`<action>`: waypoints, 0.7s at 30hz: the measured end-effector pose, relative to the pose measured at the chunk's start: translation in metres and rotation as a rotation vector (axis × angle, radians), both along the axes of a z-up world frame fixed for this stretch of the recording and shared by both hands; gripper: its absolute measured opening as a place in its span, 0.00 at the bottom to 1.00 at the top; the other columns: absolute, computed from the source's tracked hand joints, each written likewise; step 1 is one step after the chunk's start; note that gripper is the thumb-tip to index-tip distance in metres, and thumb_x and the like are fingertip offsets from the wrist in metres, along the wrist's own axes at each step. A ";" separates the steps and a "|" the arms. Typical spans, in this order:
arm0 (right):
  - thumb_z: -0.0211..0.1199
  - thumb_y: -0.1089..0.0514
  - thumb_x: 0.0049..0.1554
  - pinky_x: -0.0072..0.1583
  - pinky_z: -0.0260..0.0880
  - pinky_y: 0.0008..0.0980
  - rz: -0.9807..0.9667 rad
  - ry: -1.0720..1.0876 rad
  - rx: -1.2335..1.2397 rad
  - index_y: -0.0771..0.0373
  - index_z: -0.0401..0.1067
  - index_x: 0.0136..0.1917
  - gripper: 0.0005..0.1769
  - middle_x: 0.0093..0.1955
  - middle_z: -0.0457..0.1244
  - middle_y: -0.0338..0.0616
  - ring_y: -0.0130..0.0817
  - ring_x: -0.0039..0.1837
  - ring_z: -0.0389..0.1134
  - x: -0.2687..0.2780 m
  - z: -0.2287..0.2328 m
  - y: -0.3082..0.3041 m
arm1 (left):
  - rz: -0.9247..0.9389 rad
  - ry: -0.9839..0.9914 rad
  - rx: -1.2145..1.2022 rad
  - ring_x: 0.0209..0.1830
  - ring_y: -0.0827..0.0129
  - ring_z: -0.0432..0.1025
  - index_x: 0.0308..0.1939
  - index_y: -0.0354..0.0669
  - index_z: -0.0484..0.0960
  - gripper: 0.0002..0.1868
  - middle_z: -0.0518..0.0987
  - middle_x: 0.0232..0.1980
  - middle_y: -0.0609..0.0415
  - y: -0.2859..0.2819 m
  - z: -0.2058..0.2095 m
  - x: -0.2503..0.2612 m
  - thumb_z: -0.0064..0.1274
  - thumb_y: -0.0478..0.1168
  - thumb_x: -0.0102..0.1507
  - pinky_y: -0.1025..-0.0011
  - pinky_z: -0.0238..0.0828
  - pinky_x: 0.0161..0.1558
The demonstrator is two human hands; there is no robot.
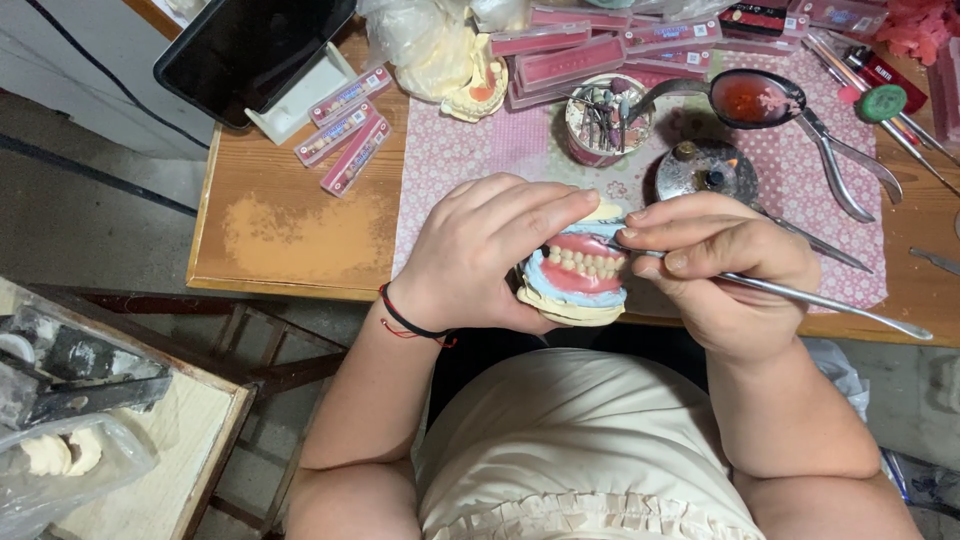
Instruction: The person is refining the gum area of a dental model by carving details with a metal tool and applying liquid from a squeeze bottle.
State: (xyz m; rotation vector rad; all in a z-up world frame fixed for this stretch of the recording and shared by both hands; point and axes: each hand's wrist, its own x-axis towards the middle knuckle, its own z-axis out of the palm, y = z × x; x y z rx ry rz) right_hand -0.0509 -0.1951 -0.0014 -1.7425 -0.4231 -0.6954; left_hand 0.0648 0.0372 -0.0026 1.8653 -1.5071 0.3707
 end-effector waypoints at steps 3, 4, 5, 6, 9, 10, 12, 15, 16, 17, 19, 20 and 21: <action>0.72 0.71 0.51 0.61 0.81 0.43 0.009 -0.008 -0.019 0.63 0.67 0.40 0.14 0.48 0.69 0.63 0.54 0.57 0.75 0.002 0.003 0.001 | -0.007 -0.001 -0.001 0.59 0.54 0.78 0.73 0.45 0.68 0.51 0.81 0.65 0.50 0.000 -0.001 0.000 0.79 0.58 0.53 0.59 0.75 0.57; 0.72 0.71 0.51 0.61 0.81 0.43 0.010 -0.009 -0.019 0.63 0.67 0.40 0.14 0.48 0.69 0.63 0.54 0.57 0.75 0.003 0.000 -0.001 | -0.006 -0.002 -0.002 0.59 0.54 0.78 0.73 0.45 0.68 0.51 0.81 0.65 0.50 -0.001 0.001 -0.001 0.79 0.58 0.53 0.59 0.75 0.57; 0.69 0.69 0.54 0.57 0.82 0.38 0.029 -0.005 0.011 0.64 0.68 0.42 0.10 0.52 0.69 0.64 0.52 0.57 0.75 0.005 -0.002 -0.003 | -0.012 0.001 -0.004 0.59 0.54 0.79 0.72 0.45 0.69 0.48 0.81 0.65 0.50 -0.001 0.003 -0.002 0.76 0.59 0.56 0.59 0.75 0.57; 0.66 0.67 0.57 0.53 0.84 0.32 0.048 -0.002 0.042 0.65 0.69 0.43 0.06 0.55 0.69 0.66 0.50 0.57 0.75 0.006 -0.005 -0.005 | -0.018 0.004 -0.007 0.60 0.54 0.80 0.72 0.46 0.69 0.45 0.82 0.65 0.51 -0.002 0.005 -0.003 0.73 0.60 0.59 0.59 0.75 0.58; 0.70 0.71 0.54 0.62 0.82 0.36 0.046 0.030 0.177 0.59 0.67 0.45 0.14 0.52 0.69 0.62 0.45 0.58 0.77 0.007 -0.011 -0.013 | 0.000 0.008 0.012 0.60 0.55 0.79 0.72 0.48 0.71 0.47 0.82 0.66 0.53 0.000 0.002 -0.001 0.74 0.60 0.55 0.59 0.74 0.58; 0.70 0.71 0.54 0.62 0.82 0.36 0.045 0.028 0.176 0.59 0.67 0.45 0.14 0.52 0.69 0.62 0.45 0.58 0.77 0.006 -0.011 -0.012 | -0.001 0.006 0.011 0.60 0.55 0.79 0.72 0.48 0.71 0.47 0.82 0.66 0.53 0.000 0.001 -0.001 0.74 0.60 0.55 0.59 0.74 0.58; 0.70 0.69 0.56 0.60 0.86 0.37 0.012 0.036 0.364 0.60 0.64 0.47 0.15 0.53 0.68 0.63 0.43 0.59 0.76 0.006 -0.011 -0.012 | 0.002 0.010 -0.012 0.60 0.54 0.78 0.72 0.45 0.69 0.47 0.81 0.66 0.50 0.000 -0.001 0.000 0.72 0.62 0.58 0.59 0.74 0.60; 0.72 0.65 0.58 0.56 0.82 0.36 -0.165 -0.029 0.365 0.58 0.61 0.49 0.18 0.54 0.68 0.63 0.43 0.53 0.75 0.007 -0.005 -0.031 | -0.016 0.039 -0.009 0.59 0.53 0.77 0.73 0.44 0.68 0.49 0.80 0.65 0.49 0.000 -0.006 0.002 0.69 0.66 0.58 0.57 0.75 0.59; 0.72 0.65 0.58 0.56 0.82 0.36 -0.174 -0.033 0.367 0.58 0.61 0.49 0.18 0.54 0.68 0.63 0.43 0.53 0.75 0.008 -0.003 -0.043 | -0.025 0.036 -0.007 0.59 0.53 0.77 0.73 0.44 0.68 0.49 0.80 0.65 0.49 0.001 -0.005 0.000 0.69 0.66 0.58 0.57 0.75 0.59; 0.72 0.68 0.60 0.62 0.80 0.36 -0.249 -0.007 0.301 0.58 0.60 0.50 0.19 0.54 0.68 0.62 0.43 0.56 0.74 0.008 0.001 -0.055 | -0.007 0.064 0.000 0.60 0.53 0.77 0.72 0.45 0.69 0.49 0.80 0.64 0.49 0.001 -0.004 0.000 0.71 0.61 0.54 0.57 0.74 0.59; 0.73 0.71 0.62 0.68 0.77 0.36 -0.340 0.012 0.235 0.59 0.60 0.50 0.21 0.55 0.67 0.60 0.43 0.59 0.73 0.013 0.009 -0.080 | -0.005 0.086 0.006 0.60 0.53 0.77 0.71 0.45 0.71 0.49 0.80 0.64 0.50 0.000 -0.003 -0.001 0.73 0.57 0.50 0.57 0.74 0.60; 0.72 0.72 0.66 0.68 0.74 0.35 -0.316 0.043 0.175 0.59 0.59 0.52 0.22 0.56 0.66 0.59 0.41 0.59 0.71 0.018 0.013 -0.092 | -0.008 0.111 0.002 0.60 0.52 0.76 0.70 0.44 0.70 0.50 0.79 0.65 0.48 0.000 -0.002 -0.001 0.74 0.57 0.49 0.56 0.72 0.61; 0.72 0.73 0.69 0.68 0.71 0.34 -0.292 0.077 0.115 0.60 0.58 0.54 0.22 0.57 0.65 0.57 0.40 0.60 0.70 0.022 0.017 -0.104 | -0.011 0.138 -0.003 0.61 0.50 0.75 0.70 0.42 0.70 0.50 0.78 0.65 0.46 0.000 -0.002 -0.001 0.74 0.57 0.49 0.54 0.70 0.62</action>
